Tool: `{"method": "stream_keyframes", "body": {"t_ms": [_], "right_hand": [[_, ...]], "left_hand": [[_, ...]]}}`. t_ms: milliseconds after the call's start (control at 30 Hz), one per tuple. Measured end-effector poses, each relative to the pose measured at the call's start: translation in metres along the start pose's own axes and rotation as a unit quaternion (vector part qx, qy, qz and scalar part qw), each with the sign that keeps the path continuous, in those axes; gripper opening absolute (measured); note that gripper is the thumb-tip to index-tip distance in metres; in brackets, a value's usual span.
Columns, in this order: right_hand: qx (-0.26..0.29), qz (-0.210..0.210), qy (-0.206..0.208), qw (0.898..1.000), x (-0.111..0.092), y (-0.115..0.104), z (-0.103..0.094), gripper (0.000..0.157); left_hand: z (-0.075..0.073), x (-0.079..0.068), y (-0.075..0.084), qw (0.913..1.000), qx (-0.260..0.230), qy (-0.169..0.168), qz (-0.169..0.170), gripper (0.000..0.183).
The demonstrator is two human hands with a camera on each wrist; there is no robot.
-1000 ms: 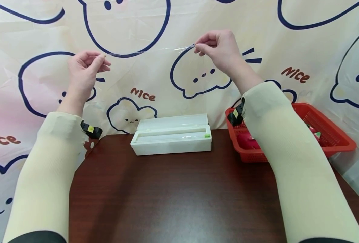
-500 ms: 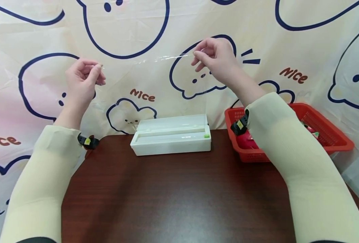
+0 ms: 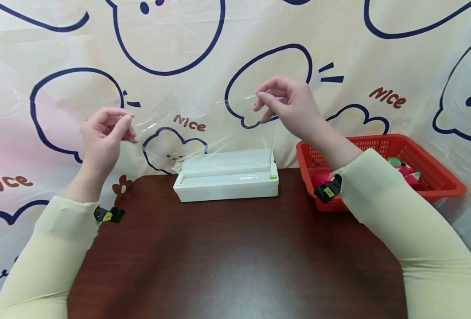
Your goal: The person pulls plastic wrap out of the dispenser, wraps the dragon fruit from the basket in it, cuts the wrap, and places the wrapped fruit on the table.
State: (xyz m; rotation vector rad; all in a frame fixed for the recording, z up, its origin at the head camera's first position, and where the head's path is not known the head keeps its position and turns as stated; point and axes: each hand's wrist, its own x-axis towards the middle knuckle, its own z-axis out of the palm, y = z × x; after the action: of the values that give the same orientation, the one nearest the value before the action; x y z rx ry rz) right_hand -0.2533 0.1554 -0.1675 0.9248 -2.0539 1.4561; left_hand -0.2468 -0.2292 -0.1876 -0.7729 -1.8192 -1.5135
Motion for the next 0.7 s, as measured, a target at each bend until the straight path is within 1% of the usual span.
{"method": "stream_keyframes", "body": {"t_ms": [67,133,200,367,500,600,700], "right_hand": [[0.005,-0.005,-0.006,1.0,-0.007,0.001,0.002,0.013],[0.011,-0.01,-0.014,1.0,-0.013,0.002,0.004,0.014],[0.018,-0.013,-0.022,1.0,-0.019,0.005,0.006,0.014],[0.037,-0.001,-0.03,0.999,-0.031,0.014,0.012,0.013],[0.036,0.006,-0.035,0.999,-0.042,0.02,0.014,0.015],[0.036,0.007,-0.04,0.999,-0.051,0.024,0.016,0.014],[0.038,0.01,-0.048,0.998,-0.062,0.029,0.018,0.014]], "left_hand": [[0.0,-0.007,-0.001,0.9999,-0.017,-0.003,-0.001,0.008],[0.0,-0.013,-0.001,0.9998,-0.021,-0.002,-0.005,0.008],[0.001,-0.02,-0.003,0.9999,-0.015,-0.004,-0.008,0.008],[0.005,-0.035,-0.007,0.9998,0.009,-0.013,-0.013,0.01],[0.008,-0.048,-0.011,0.9996,0.011,-0.017,-0.02,0.008],[0.008,-0.059,-0.015,0.9995,-0.003,-0.022,-0.022,0.01],[0.008,-0.073,-0.019,0.999,-0.014,-0.035,-0.026,0.01]]}}
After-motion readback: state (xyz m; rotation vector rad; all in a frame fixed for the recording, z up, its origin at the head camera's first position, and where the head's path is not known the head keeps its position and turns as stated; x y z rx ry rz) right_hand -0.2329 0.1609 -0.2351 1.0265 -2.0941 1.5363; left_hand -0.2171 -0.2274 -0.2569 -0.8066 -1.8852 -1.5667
